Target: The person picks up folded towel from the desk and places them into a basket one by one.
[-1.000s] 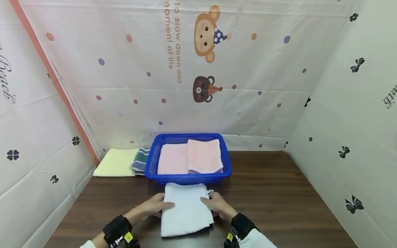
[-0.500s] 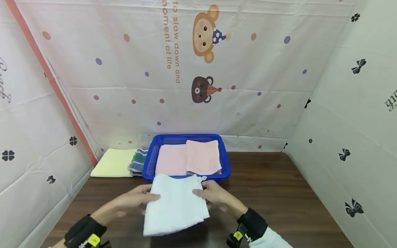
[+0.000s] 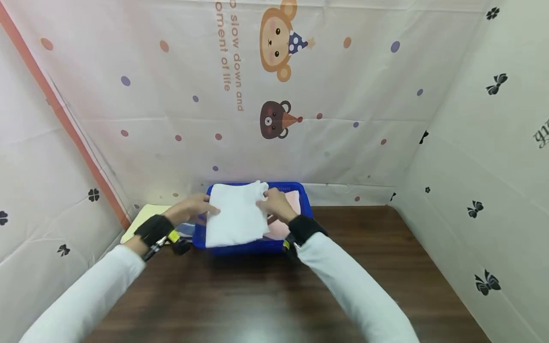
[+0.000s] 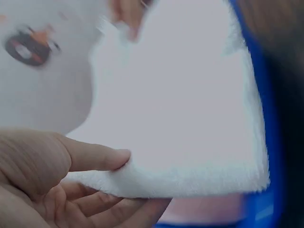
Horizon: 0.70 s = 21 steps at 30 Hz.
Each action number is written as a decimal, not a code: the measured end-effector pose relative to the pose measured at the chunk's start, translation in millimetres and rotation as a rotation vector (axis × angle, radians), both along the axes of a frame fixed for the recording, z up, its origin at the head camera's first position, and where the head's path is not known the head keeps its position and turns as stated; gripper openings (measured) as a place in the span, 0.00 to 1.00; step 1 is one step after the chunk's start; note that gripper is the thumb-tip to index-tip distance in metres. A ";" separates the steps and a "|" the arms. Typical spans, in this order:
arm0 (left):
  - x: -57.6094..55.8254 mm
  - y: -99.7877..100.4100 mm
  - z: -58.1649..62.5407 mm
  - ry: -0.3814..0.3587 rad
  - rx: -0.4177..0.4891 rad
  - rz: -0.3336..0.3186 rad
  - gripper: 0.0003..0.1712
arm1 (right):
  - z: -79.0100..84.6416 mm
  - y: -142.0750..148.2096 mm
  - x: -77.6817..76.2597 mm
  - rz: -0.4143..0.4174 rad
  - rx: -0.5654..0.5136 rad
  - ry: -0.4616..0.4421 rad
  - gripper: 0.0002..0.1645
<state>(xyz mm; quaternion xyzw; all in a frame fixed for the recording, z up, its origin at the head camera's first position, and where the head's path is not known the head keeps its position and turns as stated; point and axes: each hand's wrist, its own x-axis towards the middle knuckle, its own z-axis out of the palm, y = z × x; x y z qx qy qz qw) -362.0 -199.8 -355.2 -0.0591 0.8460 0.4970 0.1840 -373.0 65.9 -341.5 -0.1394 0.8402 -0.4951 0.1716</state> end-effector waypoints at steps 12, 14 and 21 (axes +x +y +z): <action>-44.3 18.9 -20.5 0.218 -0.757 -0.051 0.26 | -68.1 -40.3 -74.9 -0.177 0.279 -0.092 0.23; -42.5 24.3 -23.5 0.247 -0.800 -0.062 0.28 | -66.8 -38.2 -65.7 -0.217 0.279 -0.141 0.22; -36.0 33.5 -38.5 0.158 -0.804 -0.124 0.23 | -68.0 -31.2 -44.9 -0.166 0.390 -0.137 0.16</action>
